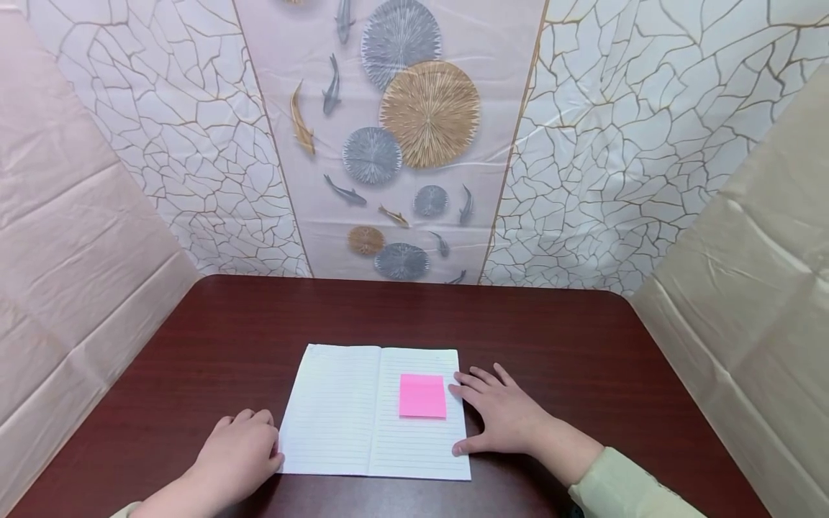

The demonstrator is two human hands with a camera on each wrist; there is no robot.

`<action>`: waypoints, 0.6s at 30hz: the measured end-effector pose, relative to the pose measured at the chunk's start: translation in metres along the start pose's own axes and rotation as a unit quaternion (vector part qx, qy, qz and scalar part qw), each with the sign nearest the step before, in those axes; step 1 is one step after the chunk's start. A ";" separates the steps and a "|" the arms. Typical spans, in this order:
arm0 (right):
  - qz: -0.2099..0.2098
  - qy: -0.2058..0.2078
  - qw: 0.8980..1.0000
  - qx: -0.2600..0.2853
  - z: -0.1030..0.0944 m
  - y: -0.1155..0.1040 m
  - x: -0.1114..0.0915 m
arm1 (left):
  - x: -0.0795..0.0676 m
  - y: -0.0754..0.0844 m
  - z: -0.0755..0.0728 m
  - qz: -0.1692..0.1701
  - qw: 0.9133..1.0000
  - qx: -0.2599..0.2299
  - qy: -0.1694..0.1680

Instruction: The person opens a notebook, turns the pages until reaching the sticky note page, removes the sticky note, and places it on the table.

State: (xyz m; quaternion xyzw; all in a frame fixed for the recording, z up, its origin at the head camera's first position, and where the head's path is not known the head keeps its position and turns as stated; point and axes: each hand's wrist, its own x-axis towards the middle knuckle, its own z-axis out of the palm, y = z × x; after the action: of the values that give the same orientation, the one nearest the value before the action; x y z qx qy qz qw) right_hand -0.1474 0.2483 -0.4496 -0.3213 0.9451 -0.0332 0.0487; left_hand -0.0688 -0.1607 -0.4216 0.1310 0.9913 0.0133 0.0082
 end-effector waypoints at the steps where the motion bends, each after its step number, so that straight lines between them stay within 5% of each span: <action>1: 0.000 0.000 1.000 0.000 0.000 0.000 0.000 | 0.000 0.000 0.000 0.000 1.000 0.003 0.001; 18: -0.005 0.002 1.000 -0.004 -0.001 0.000 0.001 | 0.003 -0.004 -0.002 -0.009 1.000 0.005 -0.010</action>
State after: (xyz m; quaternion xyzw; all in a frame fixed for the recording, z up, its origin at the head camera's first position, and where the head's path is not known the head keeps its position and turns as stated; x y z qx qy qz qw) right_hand -0.1480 0.2478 -0.4489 -0.3257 0.9439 -0.0300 0.0457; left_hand -0.0728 -0.1633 -0.4201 0.1225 0.9923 0.0074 0.0176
